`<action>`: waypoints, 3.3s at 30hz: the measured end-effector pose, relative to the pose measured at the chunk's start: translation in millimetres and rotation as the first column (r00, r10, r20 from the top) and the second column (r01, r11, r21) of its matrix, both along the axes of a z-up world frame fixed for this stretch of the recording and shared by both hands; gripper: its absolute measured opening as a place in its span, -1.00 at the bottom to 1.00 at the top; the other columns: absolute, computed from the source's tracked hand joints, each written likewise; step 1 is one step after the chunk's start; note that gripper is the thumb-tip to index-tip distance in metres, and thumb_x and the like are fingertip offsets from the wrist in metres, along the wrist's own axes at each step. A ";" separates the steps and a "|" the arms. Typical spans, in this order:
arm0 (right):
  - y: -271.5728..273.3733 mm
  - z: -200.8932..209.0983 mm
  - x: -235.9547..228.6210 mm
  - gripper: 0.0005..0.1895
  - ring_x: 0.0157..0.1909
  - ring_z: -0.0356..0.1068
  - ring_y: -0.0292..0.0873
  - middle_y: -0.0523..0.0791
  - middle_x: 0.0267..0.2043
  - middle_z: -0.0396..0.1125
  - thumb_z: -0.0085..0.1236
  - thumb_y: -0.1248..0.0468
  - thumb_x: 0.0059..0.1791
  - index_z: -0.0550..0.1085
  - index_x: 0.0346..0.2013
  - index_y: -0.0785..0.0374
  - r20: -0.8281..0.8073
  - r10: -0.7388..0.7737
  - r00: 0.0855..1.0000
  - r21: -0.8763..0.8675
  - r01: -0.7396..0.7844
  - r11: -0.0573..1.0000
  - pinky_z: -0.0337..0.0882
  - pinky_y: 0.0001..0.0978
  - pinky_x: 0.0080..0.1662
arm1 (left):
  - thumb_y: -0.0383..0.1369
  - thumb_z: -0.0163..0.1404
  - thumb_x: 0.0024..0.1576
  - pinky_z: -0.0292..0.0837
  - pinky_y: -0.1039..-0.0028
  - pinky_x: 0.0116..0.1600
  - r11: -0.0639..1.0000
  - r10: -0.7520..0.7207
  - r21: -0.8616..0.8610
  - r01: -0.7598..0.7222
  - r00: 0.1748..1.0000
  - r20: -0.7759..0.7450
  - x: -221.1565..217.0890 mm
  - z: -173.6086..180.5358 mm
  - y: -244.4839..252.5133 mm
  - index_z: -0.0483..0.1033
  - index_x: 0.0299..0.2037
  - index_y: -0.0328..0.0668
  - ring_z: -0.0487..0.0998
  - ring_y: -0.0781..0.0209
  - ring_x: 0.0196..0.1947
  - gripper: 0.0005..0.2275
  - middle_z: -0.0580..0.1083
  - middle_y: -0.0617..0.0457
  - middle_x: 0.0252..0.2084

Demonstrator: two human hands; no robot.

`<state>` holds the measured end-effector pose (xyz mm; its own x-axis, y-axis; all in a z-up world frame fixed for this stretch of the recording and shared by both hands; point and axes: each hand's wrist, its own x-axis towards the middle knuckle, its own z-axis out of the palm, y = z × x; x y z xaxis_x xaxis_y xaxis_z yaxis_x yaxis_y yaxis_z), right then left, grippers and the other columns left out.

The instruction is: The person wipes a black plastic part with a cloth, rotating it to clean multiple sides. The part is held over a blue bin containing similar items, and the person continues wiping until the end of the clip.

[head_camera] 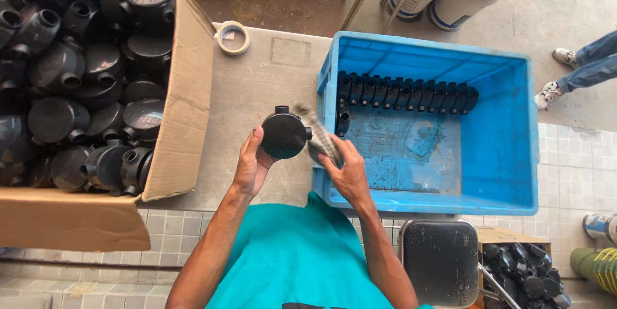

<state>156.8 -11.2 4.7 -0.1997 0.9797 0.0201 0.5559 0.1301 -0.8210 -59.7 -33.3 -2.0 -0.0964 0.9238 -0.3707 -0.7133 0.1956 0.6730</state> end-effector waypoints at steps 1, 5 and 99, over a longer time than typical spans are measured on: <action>-1.1 4.6 6.1 -0.52 -0.19 0.36 -0.03 -0.08 -0.31 0.30 0.30 0.18 -0.12 0.46 0.10 0.03 0.000 -0.011 1.000 0.004 0.011 1.000 0.34 -0.13 -0.05 | -0.12 -0.23 0.27 0.52 0.00 0.05 1.000 -0.011 0.004 0.011 1.000 0.000 2.9 5.4 -0.1 0.43 0.11 -0.02 0.56 0.00 0.03 -0.67 0.53 -0.10 0.04; 2.5 20.7 21.6 -0.57 -0.18 0.34 -0.30 -0.14 -0.22 0.38 0.22 0.08 -0.05 0.48 0.10 0.06 -0.283 -0.255 0.925 -0.292 0.170 0.941 0.42 -0.34 -0.07 | -0.13 -0.25 0.27 0.51 -0.05 0.04 0.998 -0.060 0.004 0.060 0.998 -0.022 17.7 17.2 9.8 0.43 0.11 -0.11 0.55 -0.08 0.05 -0.64 0.52 -0.17 0.05; 4.8 103.3 5.8 -0.80 -0.22 0.45 -0.14 -0.17 -0.22 0.28 0.25 0.36 -0.08 0.60 -0.18 0.09 -0.140 -0.126 0.982 0.359 0.169 0.918 0.51 -0.26 -0.10 | -0.20 -0.18 0.08 0.56 0.19 0.03 0.954 -0.283 0.151 0.258 0.943 0.176 70.5 36.0 27.9 0.20 0.23 -0.05 0.54 0.01 0.01 -0.53 0.42 -0.13 0.13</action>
